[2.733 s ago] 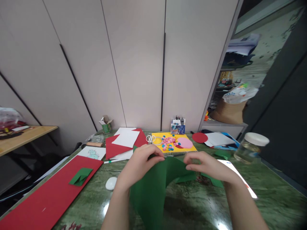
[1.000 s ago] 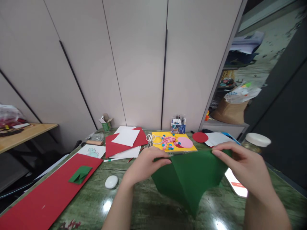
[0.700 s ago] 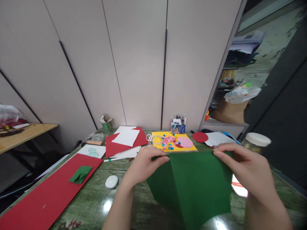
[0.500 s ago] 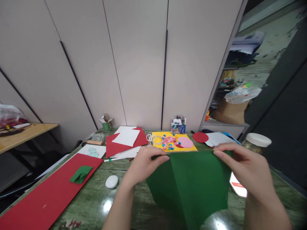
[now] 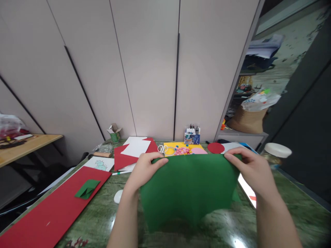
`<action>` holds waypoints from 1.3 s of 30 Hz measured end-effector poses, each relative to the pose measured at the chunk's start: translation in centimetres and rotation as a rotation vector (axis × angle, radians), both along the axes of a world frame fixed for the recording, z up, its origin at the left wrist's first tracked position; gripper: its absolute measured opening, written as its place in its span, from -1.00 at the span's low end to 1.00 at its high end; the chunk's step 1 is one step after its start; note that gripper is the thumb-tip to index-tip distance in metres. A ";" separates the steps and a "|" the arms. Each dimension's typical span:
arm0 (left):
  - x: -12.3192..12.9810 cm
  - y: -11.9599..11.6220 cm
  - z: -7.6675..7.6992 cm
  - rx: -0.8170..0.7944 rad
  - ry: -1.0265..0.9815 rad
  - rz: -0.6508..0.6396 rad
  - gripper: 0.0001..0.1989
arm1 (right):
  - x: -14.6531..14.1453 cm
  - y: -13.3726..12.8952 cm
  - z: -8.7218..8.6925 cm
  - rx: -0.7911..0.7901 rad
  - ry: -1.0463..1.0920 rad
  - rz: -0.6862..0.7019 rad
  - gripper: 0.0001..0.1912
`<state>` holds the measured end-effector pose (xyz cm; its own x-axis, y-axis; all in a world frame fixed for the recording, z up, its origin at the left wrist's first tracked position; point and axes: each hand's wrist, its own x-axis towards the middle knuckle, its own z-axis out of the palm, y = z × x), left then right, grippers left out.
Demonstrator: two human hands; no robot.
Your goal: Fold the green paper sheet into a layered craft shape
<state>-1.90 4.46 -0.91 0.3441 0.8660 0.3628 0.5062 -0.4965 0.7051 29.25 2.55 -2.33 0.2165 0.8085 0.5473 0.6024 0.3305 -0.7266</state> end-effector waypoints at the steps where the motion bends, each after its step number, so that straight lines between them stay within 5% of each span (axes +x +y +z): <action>1: 0.0 0.0 0.0 0.004 -0.022 0.005 -0.71 | 0.0 0.1 -0.1 0.008 0.007 0.005 -0.76; 39: -0.1 0.0 0.1 0.000 -0.092 0.043 -0.71 | -0.9 1.1 -0.8 0.031 0.070 -0.021 -0.77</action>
